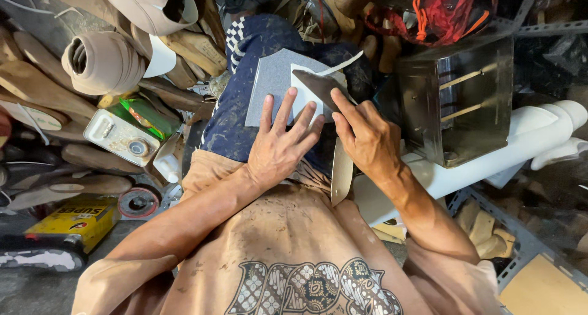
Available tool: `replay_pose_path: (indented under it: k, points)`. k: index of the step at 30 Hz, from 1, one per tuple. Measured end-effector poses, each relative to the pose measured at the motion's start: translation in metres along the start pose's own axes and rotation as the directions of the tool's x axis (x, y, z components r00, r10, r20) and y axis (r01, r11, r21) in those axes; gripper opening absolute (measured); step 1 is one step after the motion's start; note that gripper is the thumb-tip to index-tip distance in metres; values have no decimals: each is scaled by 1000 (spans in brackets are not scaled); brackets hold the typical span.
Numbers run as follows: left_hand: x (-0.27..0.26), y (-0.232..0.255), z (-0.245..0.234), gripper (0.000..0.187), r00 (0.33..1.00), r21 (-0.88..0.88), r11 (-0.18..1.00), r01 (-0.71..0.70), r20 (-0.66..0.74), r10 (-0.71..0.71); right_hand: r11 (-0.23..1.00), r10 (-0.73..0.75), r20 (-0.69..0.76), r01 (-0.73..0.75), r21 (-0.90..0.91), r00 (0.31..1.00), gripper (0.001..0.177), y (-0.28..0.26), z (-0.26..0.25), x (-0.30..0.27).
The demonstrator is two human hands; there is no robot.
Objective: The person uses a knife to cut along the edges of a white leather template placed on a blue leather piece while sitting at a low workspace.
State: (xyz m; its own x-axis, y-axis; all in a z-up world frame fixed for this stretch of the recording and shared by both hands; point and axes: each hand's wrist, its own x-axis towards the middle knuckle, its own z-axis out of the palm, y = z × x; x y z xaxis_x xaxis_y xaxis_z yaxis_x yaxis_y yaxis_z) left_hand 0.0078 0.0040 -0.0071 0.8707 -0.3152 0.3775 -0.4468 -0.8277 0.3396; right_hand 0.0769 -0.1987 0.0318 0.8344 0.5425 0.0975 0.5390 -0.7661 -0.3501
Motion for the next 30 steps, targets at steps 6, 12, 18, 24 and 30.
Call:
replay_pose_path:
  k: [6, 12, 18, 24, 30]
  points:
    - [0, 5, 1, 30, 1000, -9, 1000, 22, -12, -22, 999, -40, 43, 41, -31, 998, 37, 8, -13, -3]
    - [5, 2, -1, 29, 1000, -4, 1000, 22, -18, -22, 997, -56, 49, 58, -47, 997, 38, 11, -6, 4]
    - [1, 5, 5, 31, 1000, 5, 1000, -4, -12, 4, 991, -120, 6, 120, -60, 993, 38, 10, 6, 36]
    - [-7, 0, 1, 59, 995, -18, 999, 50, 92, -49, 904, 356, -98, -315, 288, 929, 46, 56, -37, -3]
    - [34, -45, -39, 58, 1000, -190, 982, -3, -5, 2, 415, 810, 127, -712, 567, 573, 42, 59, 49, -137]
